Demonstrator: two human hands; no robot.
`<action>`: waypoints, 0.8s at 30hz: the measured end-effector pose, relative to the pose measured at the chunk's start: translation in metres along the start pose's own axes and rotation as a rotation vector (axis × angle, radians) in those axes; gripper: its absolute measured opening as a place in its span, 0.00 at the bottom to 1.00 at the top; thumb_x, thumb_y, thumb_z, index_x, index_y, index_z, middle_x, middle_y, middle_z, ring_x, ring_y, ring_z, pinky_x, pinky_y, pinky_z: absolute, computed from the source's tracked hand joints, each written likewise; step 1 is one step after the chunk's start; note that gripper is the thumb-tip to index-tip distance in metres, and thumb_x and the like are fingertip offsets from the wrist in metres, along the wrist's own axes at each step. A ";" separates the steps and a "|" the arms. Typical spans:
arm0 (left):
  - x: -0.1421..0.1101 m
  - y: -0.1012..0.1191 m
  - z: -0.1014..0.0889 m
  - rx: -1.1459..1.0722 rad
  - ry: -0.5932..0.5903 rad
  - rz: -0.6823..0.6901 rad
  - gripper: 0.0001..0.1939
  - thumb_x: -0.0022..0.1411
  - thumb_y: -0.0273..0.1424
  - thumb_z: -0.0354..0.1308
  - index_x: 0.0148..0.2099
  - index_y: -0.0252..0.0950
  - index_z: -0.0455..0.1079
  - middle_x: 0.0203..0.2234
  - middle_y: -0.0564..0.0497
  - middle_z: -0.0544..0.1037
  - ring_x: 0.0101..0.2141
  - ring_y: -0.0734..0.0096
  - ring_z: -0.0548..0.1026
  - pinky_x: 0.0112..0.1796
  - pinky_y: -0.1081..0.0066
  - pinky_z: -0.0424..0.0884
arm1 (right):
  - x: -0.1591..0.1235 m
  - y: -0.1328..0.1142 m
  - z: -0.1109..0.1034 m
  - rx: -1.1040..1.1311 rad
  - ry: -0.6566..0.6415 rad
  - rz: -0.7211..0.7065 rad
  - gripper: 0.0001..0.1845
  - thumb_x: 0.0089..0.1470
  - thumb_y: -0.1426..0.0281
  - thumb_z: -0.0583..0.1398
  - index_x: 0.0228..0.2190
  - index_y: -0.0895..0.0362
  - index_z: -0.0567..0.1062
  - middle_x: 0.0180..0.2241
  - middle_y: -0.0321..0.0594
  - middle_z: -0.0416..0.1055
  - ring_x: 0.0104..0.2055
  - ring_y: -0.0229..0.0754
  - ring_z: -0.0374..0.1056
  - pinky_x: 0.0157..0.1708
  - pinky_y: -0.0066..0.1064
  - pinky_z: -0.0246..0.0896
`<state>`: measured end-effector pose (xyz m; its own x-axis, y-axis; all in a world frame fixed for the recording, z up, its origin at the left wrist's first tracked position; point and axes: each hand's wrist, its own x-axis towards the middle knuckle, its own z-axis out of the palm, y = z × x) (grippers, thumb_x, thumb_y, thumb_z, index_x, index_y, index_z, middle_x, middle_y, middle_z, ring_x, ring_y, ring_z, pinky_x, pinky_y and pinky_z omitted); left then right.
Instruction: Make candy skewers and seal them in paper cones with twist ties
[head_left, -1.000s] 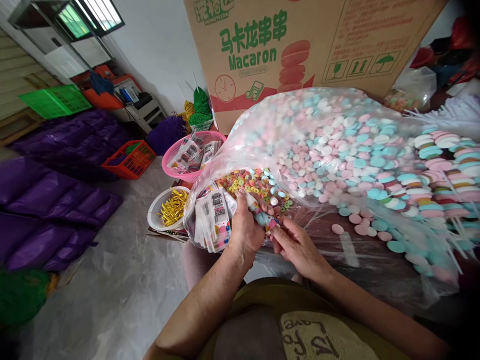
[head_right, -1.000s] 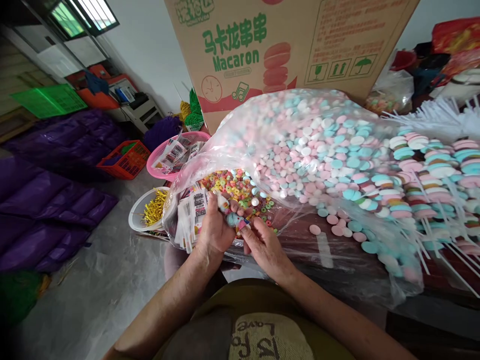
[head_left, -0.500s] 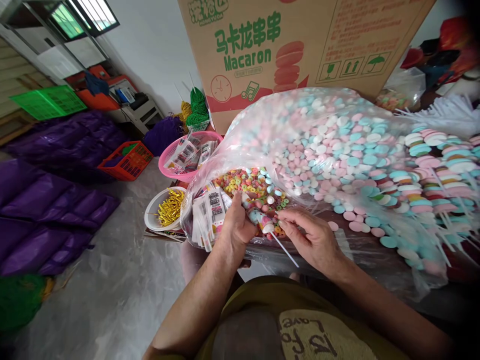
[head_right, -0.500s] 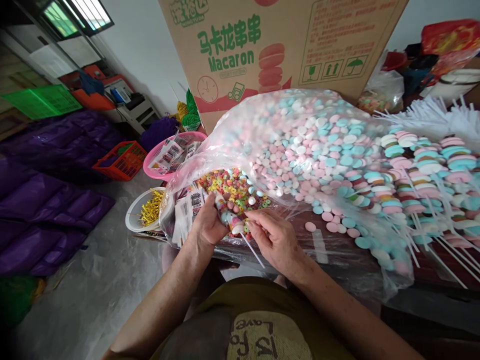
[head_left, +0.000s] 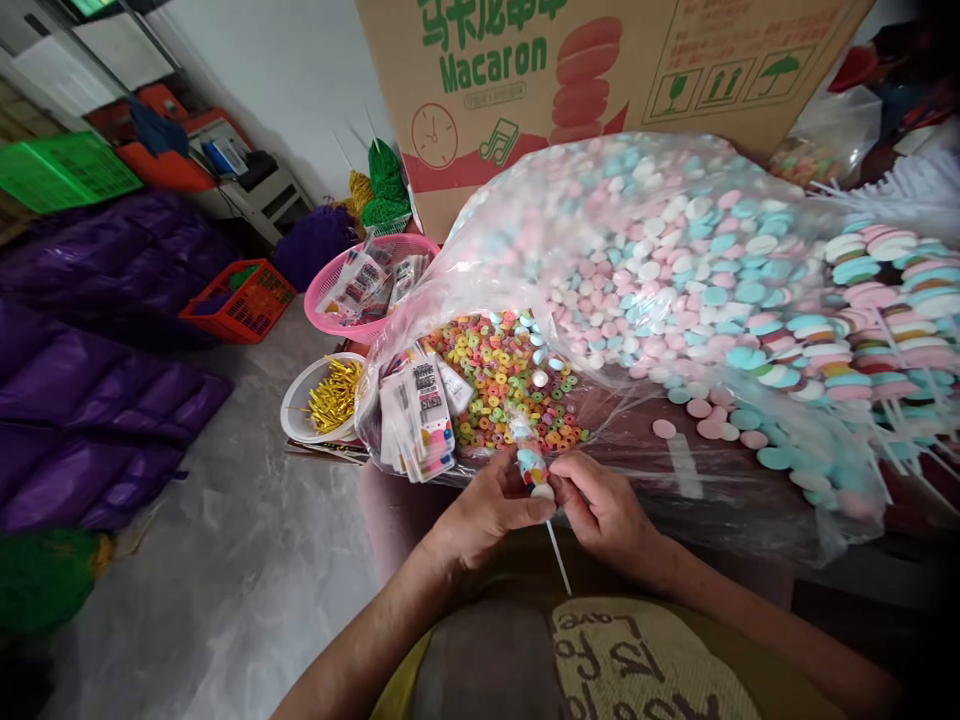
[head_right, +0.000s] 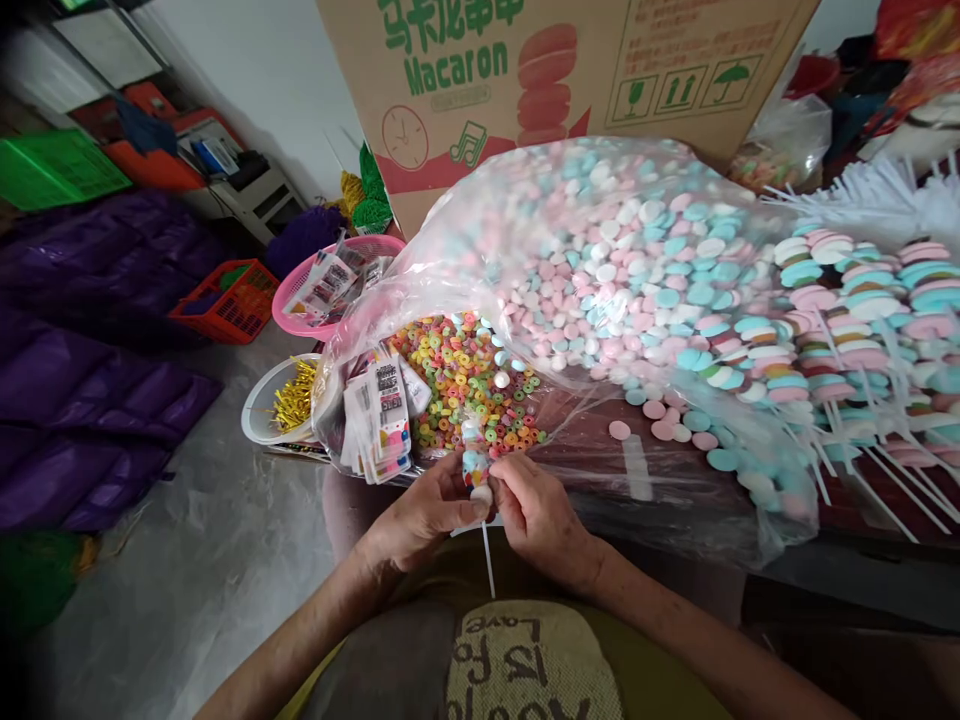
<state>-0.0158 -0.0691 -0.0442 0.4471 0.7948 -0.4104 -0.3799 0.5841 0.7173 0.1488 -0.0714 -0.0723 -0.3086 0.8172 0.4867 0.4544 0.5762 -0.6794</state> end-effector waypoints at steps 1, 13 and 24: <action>-0.004 -0.004 0.002 0.019 0.019 0.013 0.26 0.43 0.26 0.70 0.46 0.34 0.67 0.35 0.50 0.75 0.34 0.72 0.73 0.38 0.72 0.68 | 0.001 -0.001 -0.003 0.037 -0.014 0.005 0.07 0.56 0.79 0.50 0.31 0.56 0.65 0.27 0.37 0.64 0.28 0.36 0.62 0.29 0.27 0.60; -0.002 -0.004 0.016 0.132 0.127 0.249 0.23 0.54 0.30 0.61 0.52 0.39 0.63 0.28 0.57 0.70 0.15 0.83 0.65 0.16 0.77 0.68 | 0.030 -0.003 -0.033 -0.045 -0.127 -0.116 0.08 0.55 0.79 0.51 0.28 0.55 0.64 0.25 0.36 0.63 0.26 0.36 0.60 0.26 0.27 0.58; 0.001 -0.006 0.014 0.125 0.201 0.197 0.14 0.53 0.34 0.62 0.42 0.34 0.68 0.20 0.60 0.65 0.13 0.88 0.55 0.12 0.82 0.50 | 0.029 0.001 -0.009 -0.266 -0.036 -0.175 0.10 0.52 0.81 0.51 0.27 0.56 0.68 0.27 0.42 0.69 0.31 0.42 0.66 0.33 0.33 0.63</action>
<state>-0.0016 -0.0743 -0.0406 0.2012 0.9146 -0.3509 -0.3351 0.4008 0.8527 0.1481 -0.0471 -0.0540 -0.4287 0.7090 0.5600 0.5931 0.6884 -0.4175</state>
